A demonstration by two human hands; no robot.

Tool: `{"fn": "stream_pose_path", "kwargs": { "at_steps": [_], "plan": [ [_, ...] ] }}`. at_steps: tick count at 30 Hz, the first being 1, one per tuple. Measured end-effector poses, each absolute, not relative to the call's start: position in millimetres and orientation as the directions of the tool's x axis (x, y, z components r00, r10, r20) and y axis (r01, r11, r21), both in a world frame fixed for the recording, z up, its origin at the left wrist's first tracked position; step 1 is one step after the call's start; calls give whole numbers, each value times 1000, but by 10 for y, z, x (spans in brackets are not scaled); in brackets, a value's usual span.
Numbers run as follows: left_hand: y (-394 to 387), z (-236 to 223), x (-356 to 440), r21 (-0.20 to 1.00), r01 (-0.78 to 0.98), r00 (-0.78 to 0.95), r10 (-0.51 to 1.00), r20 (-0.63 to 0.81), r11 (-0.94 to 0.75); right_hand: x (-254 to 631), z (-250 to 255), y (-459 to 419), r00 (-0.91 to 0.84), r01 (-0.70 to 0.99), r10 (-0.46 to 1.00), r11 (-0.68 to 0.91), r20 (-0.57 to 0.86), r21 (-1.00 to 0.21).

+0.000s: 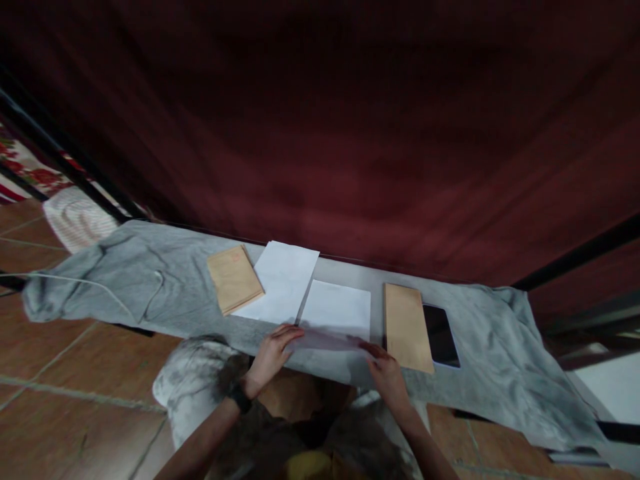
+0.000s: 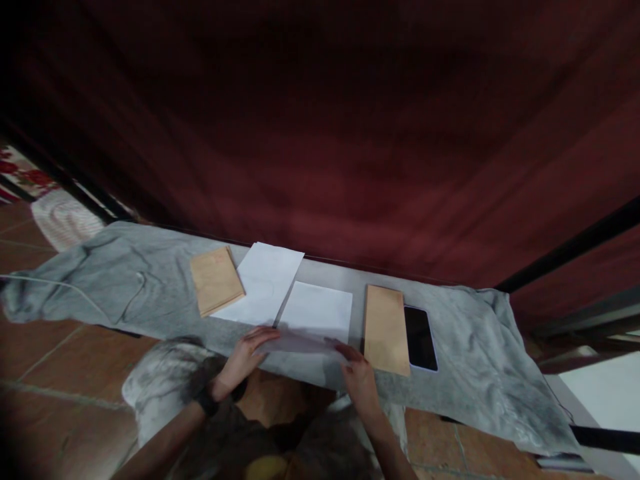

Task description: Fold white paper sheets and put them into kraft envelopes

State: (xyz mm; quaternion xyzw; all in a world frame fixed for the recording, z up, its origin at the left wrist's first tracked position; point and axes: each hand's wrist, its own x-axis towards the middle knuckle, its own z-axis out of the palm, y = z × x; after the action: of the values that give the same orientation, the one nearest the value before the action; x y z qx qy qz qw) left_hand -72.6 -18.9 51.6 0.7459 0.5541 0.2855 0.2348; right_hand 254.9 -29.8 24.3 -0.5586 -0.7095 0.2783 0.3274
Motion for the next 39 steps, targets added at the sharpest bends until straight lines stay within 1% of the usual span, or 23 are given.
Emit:
{"fn": "stream_pose_path", "kwargs": {
  "at_steps": [3, 5, 7, 10, 11, 13, 16, 21, 27, 29, 31, 32, 36, 37, 39],
  "plan": [
    [-22, 521, -641, 738, 658, -31, 974, 223, -148, 2486, 323, -186, -7, 582, 995, 87, 102, -809],
    [132, 558, -560, 778, 624, -164, 962, 219, -71, 2426, 356, -73, 39, 567, 996, 47, 83, -822],
    [275, 602, -479, 812, 581, -197, 961, 194, -45, 2363, 361, 32, 50, 567, 996, 32, 73, -823],
    [385, 625, -386, 817, 577, -145, 981, 128, -22, 2281, 331, 113, 84, 604, 994, 3, 68, -797],
    [389, 617, -362, 793, 609, -137, 986, 93, 10, 2259, 317, 117, 98, 631, 992, -4, 74, -776],
    [362, 591, -319, 702, 706, -150, 989, 15, 97, 2219, 294, 104, 110, 703, 989, -7, 99, -711],
    [302, 559, -255, 575, 803, -167, 985, -33, 155, 2176, 281, 75, 102, 797, 983, 10, 151, -603],
    [270, 552, -146, 532, 831, -156, 986, -59, 163, 2176, 302, 93, 50, 880, 968, 73, 244, -470],
    [190, 590, -64, 482, 869, -108, 994, -30, 109, 2225, 315, 66, -6, 962, 984, 55, 179, -269],
    [149, 623, -42, 440, 892, -102, 995, -15, 98, 2214, 315, 41, -24, 971, 981, 69, 194, -229],
    [106, 655, -9, 366, 927, -90, 996, 3, 82, 2176, 311, 34, -36, 972, 971, 88, 235, -216],
    [87, 667, 12, 314, 947, -80, 997, 20, 70, 2143, 305, 40, -52, 967, 965, 113, 256, -229],
    [58, 650, 137, 73, 997, -28, 991, 130, 19, 1945, 255, 144, -159, 882, 932, 282, 325, -377],
    [71, 624, 176, 44, 999, -2, 988, 156, -5, 1891, 237, 183, -172, 863, 928, 304, 332, -403],
    [123, 546, 256, 51, 994, 89, 977, 192, -101, 1797, 197, 262, -179, 854, 930, 309, 322, -417]
  ]
}}
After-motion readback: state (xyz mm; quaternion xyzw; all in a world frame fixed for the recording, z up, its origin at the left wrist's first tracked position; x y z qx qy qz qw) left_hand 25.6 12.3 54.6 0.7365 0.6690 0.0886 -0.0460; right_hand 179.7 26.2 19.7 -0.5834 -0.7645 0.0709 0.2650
